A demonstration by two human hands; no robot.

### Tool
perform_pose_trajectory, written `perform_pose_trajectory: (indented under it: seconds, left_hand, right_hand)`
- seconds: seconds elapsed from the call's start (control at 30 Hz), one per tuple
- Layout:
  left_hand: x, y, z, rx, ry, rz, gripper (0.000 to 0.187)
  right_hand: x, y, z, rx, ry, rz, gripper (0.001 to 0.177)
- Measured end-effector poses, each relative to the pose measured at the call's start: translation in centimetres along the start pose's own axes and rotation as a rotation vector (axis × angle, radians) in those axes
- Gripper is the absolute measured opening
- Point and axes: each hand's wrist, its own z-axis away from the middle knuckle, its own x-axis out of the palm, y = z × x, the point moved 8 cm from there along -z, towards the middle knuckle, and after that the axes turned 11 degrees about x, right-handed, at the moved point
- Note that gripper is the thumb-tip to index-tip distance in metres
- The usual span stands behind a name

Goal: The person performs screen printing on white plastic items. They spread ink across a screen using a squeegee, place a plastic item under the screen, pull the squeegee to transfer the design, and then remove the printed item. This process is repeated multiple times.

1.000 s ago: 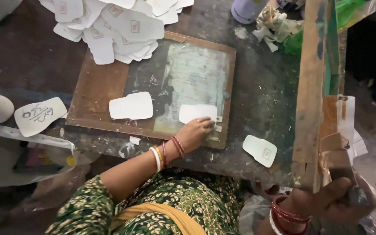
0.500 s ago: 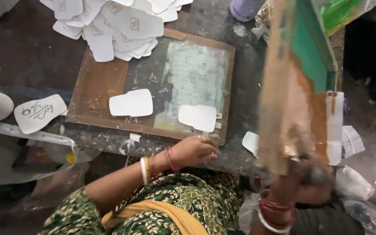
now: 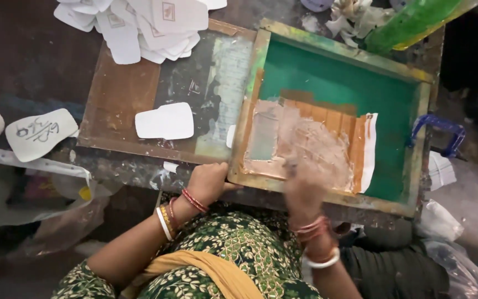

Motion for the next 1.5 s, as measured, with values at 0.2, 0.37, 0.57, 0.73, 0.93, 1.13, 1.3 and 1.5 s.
perform_pose_trajectory:
  seconds: [0.2,0.37,0.57,0.73,0.93,1.13,1.3,1.5]
  left_hand:
    - [-1.2,0.2,-0.2,-0.017,-0.028,-0.002,0.064]
    - [-1.3,0.5,-0.1,0.003,-0.062,-0.009,0.064]
    - [-0.8,0.1,0.2,-0.037,-0.013,0.035,0.061]
    - [-2.5,-0.2,0.3,-0.109,0.094,0.279,0.054]
    - [-11.0,9.2,0.2,0.523,0.144,0.953,0.033]
    - [-6.6,1.1,-7.4,0.290,0.610,-0.241,0.038]
    - [-3.1,-6.9,-11.7,0.088,0.484,0.236,0.014]
    - [-15.7,-8.8,-5.5,0.013,1.045,0.581,0.027]
  right_hand:
    - [-1.0,-6.8,-3.5,-0.256,-0.028,-0.212,0.024]
    - [1.5,-6.8,-9.1,-0.361,-0.153,-0.252,0.017]
    - [0.6,-6.9,-0.8,-0.538,-0.074,-0.221,0.030]
    - [-2.0,-5.8,3.2,-0.373,-0.179,-0.363,0.042]
    - [-9.6,0.6,3.2,-0.217,0.505,-0.647,0.020]
    - [-13.9,9.8,4.3,-0.009,0.831,-0.610,0.043]
    - [-17.4,6.4,4.4,0.038,0.796,-0.460,0.041]
    - [-14.1,3.9,3.9,0.006,0.651,-0.399,0.029]
